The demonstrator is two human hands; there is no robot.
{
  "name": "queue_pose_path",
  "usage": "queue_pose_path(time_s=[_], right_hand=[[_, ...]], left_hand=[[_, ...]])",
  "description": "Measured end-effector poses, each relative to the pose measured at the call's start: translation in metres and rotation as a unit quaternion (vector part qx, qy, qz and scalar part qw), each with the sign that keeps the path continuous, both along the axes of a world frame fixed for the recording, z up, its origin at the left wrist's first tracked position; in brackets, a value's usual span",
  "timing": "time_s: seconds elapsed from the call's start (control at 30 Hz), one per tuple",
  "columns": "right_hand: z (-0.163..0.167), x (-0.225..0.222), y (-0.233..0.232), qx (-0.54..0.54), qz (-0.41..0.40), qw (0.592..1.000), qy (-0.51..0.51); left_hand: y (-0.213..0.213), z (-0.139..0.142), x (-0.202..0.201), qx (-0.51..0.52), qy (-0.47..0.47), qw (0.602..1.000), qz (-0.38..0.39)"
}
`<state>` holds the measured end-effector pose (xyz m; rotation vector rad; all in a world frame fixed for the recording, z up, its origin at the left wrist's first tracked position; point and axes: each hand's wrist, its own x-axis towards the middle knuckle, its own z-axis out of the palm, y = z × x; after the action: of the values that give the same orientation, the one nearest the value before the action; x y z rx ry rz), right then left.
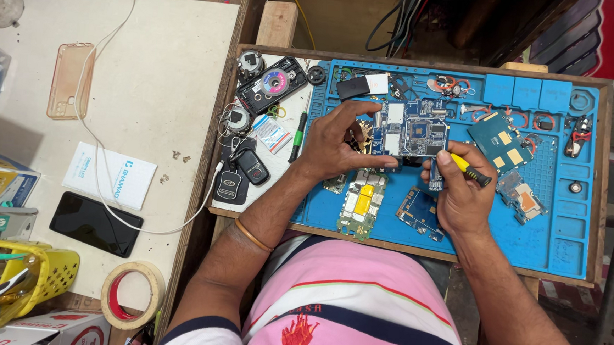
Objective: The person repairs a laptop motherboard at a workbench. They hold the board with one hand and use a yellow-handled screwdriver to unscrew and reposition components, turning the board over and working on different sections while other boards and tools lie on the blue mat.
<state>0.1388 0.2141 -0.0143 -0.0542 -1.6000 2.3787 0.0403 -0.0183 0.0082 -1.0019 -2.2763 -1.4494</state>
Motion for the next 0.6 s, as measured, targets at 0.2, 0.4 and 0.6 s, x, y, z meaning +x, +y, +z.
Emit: queue_pose_path(time_s=[0.2, 0.4, 0.6], right_hand=[[-0.001, 0.0, 0.0004, -0.015, 0.0, 1.0, -0.002], [-0.0014, 0.0005, 0.0001, -0.019, 0.006, 1.0, -0.007], [0.0049, 0.0011, -0.004, 0.014, 0.0, 1.0, -0.016]], left_hand=[[0.0006, 0.0016, -0.0003, 0.0, 0.024, 1.0, -0.008], [0.0003, 0.0033, 0.0009, -0.01, -0.01, 1.0, -0.027], [0.0, 0.003, 0.0002, -0.025, 0.01, 0.999, -0.027]])
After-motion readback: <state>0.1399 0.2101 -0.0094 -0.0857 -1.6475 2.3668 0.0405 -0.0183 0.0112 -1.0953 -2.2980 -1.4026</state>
